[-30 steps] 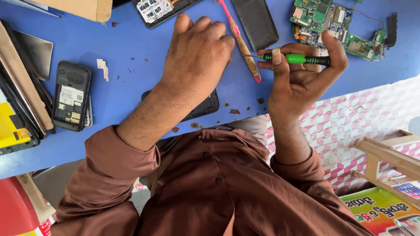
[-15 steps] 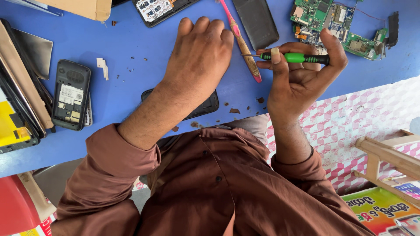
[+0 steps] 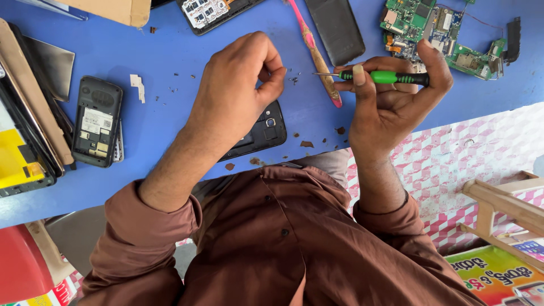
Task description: The person is repairing a smartphone by using a screwdriver to remove and reinsert screws into the back casing. They handle the phone and screws with both hands, occasionally adjusting the phone's position on the workbench.
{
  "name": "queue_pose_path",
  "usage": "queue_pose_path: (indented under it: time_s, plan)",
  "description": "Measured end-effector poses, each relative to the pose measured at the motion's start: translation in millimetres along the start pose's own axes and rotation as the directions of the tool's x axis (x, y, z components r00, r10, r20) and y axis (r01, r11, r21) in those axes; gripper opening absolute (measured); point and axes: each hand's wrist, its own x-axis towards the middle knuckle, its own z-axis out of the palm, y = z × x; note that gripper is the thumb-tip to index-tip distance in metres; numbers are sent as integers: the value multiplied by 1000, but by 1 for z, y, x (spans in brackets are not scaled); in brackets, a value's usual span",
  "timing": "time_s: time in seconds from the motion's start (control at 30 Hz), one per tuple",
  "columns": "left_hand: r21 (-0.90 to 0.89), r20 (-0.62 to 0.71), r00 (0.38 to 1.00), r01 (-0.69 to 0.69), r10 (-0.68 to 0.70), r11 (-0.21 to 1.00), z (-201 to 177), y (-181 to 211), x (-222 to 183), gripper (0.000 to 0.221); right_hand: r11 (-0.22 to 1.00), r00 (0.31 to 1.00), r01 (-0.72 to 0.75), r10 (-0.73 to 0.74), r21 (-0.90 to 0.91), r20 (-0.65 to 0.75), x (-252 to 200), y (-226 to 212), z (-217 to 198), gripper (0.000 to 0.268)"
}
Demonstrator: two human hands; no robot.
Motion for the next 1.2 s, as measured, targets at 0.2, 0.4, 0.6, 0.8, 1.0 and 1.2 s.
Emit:
queue_pose_path:
  time_s: [0.2,0.4,0.6,0.8,1.0,1.2]
  plan:
    - [-267,-53,984,150,-170,952,0,17,-24,22,948,977,211,-199,-238,75,-4,-6,-2,69]
    - [-825,27,932,225,-362,518,13,19,-49,30,985,991,125,-130,116,34,-28,-17,5,70]
    - [-931,117,887,254,-447,261,13,20,-59,22,976,981,184,-176,116,-77,-37,-31,8,71]
    - [-953,96,911,200,-402,226,12,17,-64,20,973,972,225,-221,57,-80,-35,-38,12,68]
    - [-947,86,918,197,-386,255,14,17,-66,20,958,959,280,-276,66,-69,-36,-37,17,66]
    - [-926,72,913,211,-402,312,13,17,-65,22,969,969,243,-241,38,-45,-36,-37,16,69]
